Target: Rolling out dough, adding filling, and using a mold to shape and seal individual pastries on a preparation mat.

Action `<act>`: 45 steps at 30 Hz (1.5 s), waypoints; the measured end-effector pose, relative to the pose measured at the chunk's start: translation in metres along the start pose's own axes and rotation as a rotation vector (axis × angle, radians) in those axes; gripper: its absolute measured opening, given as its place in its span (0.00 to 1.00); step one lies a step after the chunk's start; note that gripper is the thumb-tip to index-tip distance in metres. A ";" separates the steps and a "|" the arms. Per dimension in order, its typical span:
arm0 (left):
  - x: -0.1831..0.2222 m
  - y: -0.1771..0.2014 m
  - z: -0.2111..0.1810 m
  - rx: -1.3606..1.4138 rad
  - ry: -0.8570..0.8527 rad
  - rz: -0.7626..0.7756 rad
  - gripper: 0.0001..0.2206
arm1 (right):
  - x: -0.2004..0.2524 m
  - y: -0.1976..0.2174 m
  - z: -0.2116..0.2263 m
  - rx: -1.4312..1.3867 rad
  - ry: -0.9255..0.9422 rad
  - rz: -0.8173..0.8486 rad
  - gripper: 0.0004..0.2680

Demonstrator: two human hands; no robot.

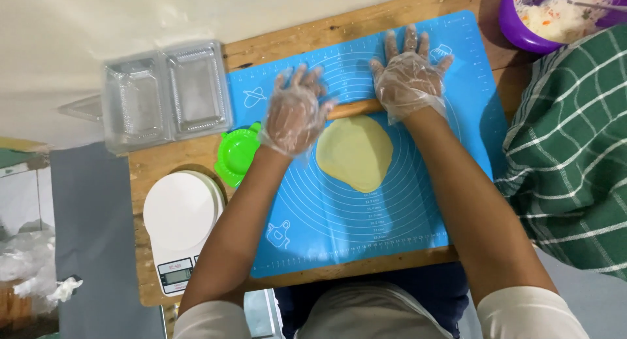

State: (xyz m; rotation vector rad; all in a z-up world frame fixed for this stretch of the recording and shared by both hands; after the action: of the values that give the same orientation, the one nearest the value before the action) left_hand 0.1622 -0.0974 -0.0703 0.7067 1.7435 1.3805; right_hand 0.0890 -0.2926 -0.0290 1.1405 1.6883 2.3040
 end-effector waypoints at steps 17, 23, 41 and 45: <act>0.067 0.006 -0.068 -0.259 -0.235 0.339 0.19 | 0.118 -0.053 -0.024 0.096 0.048 -0.075 0.24; 0.021 0.048 -0.080 -0.043 0.125 0.543 0.32 | 0.086 -0.021 -0.012 0.094 0.108 -0.186 0.24; 0.032 0.036 -0.089 -0.237 0.072 -0.001 0.28 | 0.062 -0.023 -0.014 0.175 0.336 -0.123 0.25; 0.047 0.038 -0.100 -0.233 0.064 0.073 0.30 | 0.080 -0.038 -0.024 0.228 0.323 -0.151 0.25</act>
State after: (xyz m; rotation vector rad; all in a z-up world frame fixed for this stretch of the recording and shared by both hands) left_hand 0.0511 -0.1023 -0.0350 0.6083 1.5845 1.6403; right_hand 0.0030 -0.2604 -0.0224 0.6613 2.1115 2.3460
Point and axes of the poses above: each hand's wrist, its own x-axis away from the middle knuckle, its own y-axis out of the back of the hand, z = x × y, the point moved 6 cm from there along -x, towards the middle knuckle, and after that the axes turned 7 degrees about z, right-handed, at the moved point
